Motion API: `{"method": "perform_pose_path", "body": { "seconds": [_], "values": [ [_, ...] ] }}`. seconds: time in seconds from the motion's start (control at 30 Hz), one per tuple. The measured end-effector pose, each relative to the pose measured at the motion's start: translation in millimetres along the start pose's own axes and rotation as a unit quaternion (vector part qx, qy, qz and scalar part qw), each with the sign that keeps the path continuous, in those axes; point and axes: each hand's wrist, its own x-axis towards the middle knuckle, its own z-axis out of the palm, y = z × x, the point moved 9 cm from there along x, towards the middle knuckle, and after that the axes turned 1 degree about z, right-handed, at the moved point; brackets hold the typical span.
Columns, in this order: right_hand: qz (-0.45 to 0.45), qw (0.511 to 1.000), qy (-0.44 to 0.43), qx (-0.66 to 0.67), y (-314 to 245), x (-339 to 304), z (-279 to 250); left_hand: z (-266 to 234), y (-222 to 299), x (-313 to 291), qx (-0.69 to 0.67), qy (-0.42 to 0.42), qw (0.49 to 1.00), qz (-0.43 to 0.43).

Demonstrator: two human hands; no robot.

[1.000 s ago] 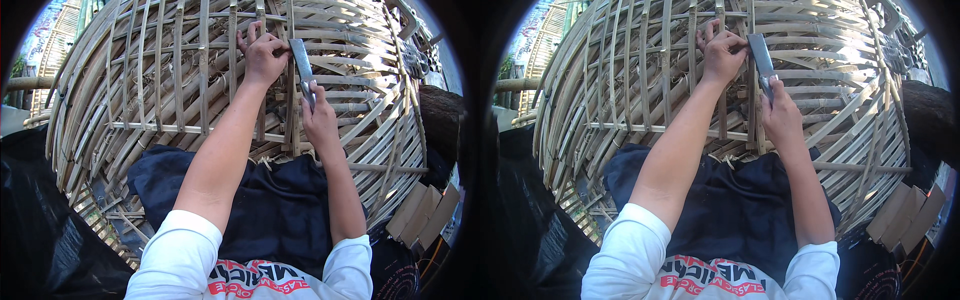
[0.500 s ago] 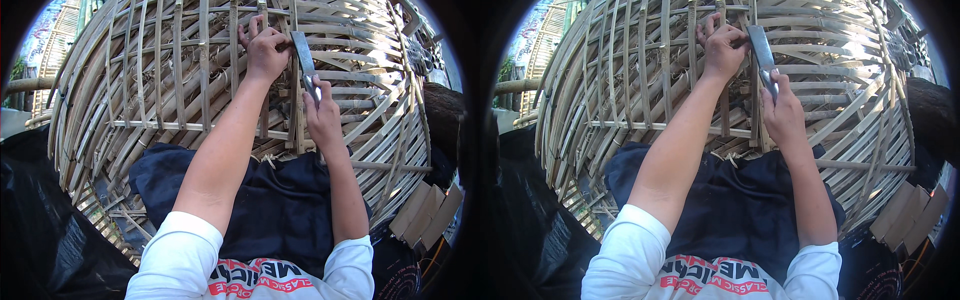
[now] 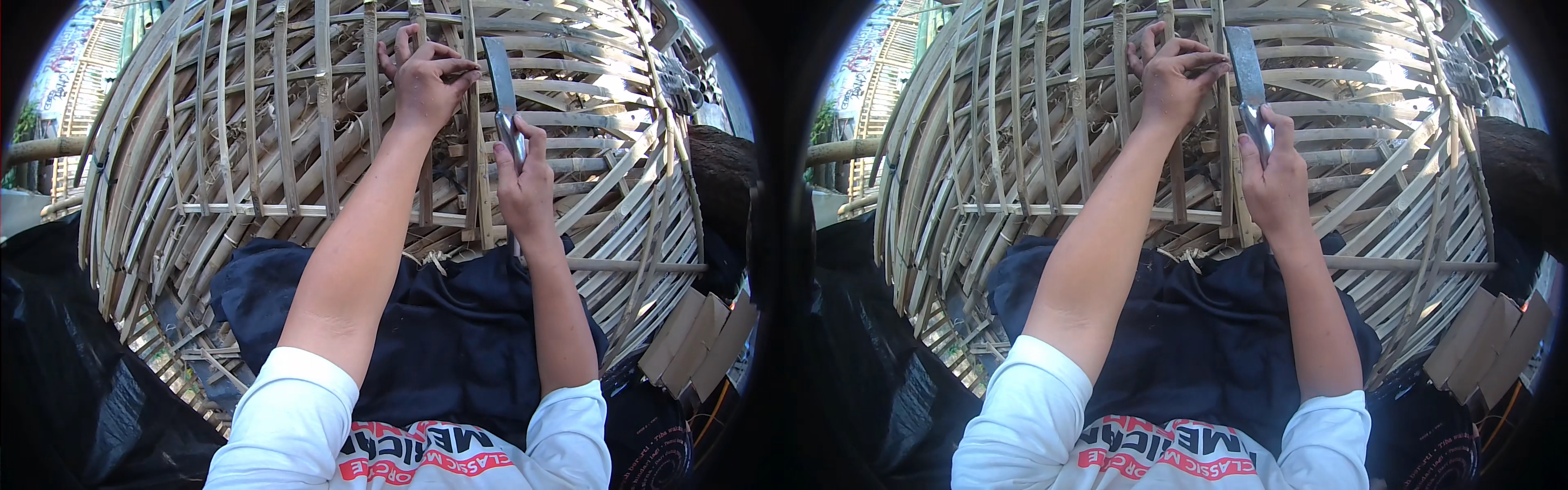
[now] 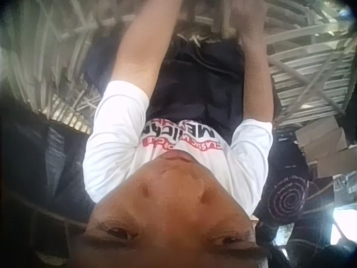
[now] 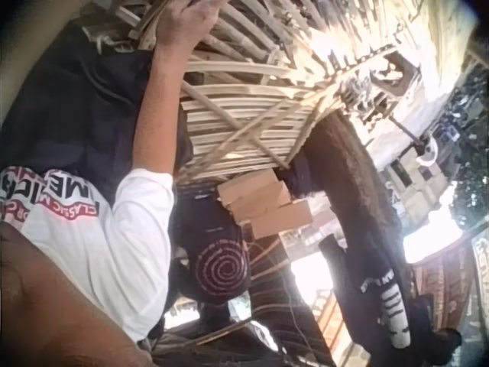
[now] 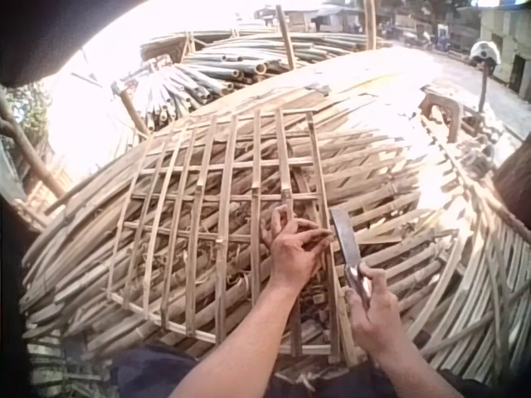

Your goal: The person assembles a bamboo grid by hand, weaving thin bamboo slats into a frame and using a large knife to adjust and secure the components.

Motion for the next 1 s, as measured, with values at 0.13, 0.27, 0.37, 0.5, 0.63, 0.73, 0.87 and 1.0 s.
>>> {"method": "perform_pose_path", "body": {
  "seconds": [0.13, 0.27, 0.37, 0.5, 0.63, 0.73, 0.87, 1.0],
  "values": [
    [0.030, 0.998, -0.043, -0.040, 8, 0, 5, 3, 1, -2, 0.005, -0.011, 1.000, -0.023],
    [-0.028, 0.999, 0.028, 0.014, -5, -5, -2, 2, -2, -1, -0.006, 0.003, 1.000, -0.023],
    [0.002, 0.995, -0.056, -0.077, 8, 3, 10, 3, -3, -2, 0.006, 0.004, 1.000, -0.024],
    [-0.043, 0.999, 0.012, -0.017, -6, -5, 1, 3, -4, -2, -0.013, 0.007, 0.999, -0.041],
    [0.016, 0.997, -0.047, -0.055, -3, 2, 1, 6, -5, -2, -0.012, -0.023, 0.999, -0.036],
    [-0.023, 0.996, -0.031, -0.074, 8, -3, 5, 6, -1, -2, 0.001, -0.009, 0.999, -0.034],
    [-0.037, 0.999, 0.002, -0.040, -9, 2, -5, 6, -6, -3, -0.015, -0.023, 0.999, -0.039],
    [0.001, 0.995, -0.046, -0.088, 1, 3, 0, 9, -10, -2, -0.004, -0.024, 0.999, -0.033]
  ]
}}
